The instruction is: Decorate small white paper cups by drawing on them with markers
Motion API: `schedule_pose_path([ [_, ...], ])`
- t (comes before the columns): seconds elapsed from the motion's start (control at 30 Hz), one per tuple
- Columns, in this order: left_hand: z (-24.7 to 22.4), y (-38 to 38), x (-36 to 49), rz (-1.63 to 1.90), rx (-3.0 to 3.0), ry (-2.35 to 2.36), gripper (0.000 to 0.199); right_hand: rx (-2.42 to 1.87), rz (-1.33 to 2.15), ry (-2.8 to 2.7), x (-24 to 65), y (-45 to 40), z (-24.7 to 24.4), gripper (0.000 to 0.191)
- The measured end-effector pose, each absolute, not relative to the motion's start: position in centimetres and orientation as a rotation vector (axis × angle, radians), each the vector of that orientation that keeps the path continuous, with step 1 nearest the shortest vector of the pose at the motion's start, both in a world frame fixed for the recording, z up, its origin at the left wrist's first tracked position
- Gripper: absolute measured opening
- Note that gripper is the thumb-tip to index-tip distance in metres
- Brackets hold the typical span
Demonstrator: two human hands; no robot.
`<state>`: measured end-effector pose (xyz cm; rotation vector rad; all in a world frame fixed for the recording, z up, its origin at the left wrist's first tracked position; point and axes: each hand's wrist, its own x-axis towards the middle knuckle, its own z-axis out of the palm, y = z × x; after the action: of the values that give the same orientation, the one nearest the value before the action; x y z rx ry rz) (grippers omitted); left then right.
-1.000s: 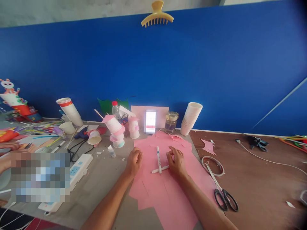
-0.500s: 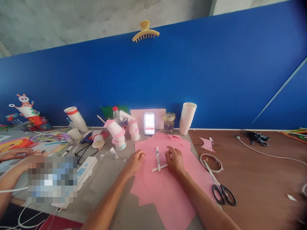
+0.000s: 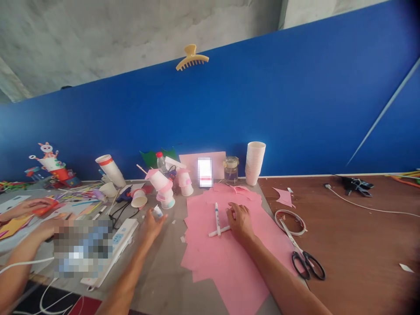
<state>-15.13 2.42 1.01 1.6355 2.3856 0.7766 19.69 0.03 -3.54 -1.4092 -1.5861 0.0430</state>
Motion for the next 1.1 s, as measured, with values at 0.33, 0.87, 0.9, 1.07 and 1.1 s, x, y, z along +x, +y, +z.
schedule_pose_path([
  [0.33,2.6,2.0,-8.0,1.046,1.583,1.881,0.034,-1.241,0.012,-1.582,19.6,-0.3,-2.1,0.02],
  [0.87,0.9,0.6,0.8,1.02,1.18,0.733,0.04,-1.015,0.321,-1.824,17.2,-2.4,-0.3,0.018],
  [0.9,0.9,0.7,0.6,1.046,1.16,0.749,0.043,-1.013,0.329,-1.826,17.2,-2.4,-0.4,0.017],
  [1.07,1.1,1.5,-0.4,1.158,1.044,0.79,0.054,-0.983,0.294,-1.831,17.2,-2.5,-0.6,0.017],
  [1.1,1.0,1.6,-0.6,1.178,1.005,0.779,0.054,-0.983,0.28,-1.827,17.2,-2.5,-0.6,0.017],
])
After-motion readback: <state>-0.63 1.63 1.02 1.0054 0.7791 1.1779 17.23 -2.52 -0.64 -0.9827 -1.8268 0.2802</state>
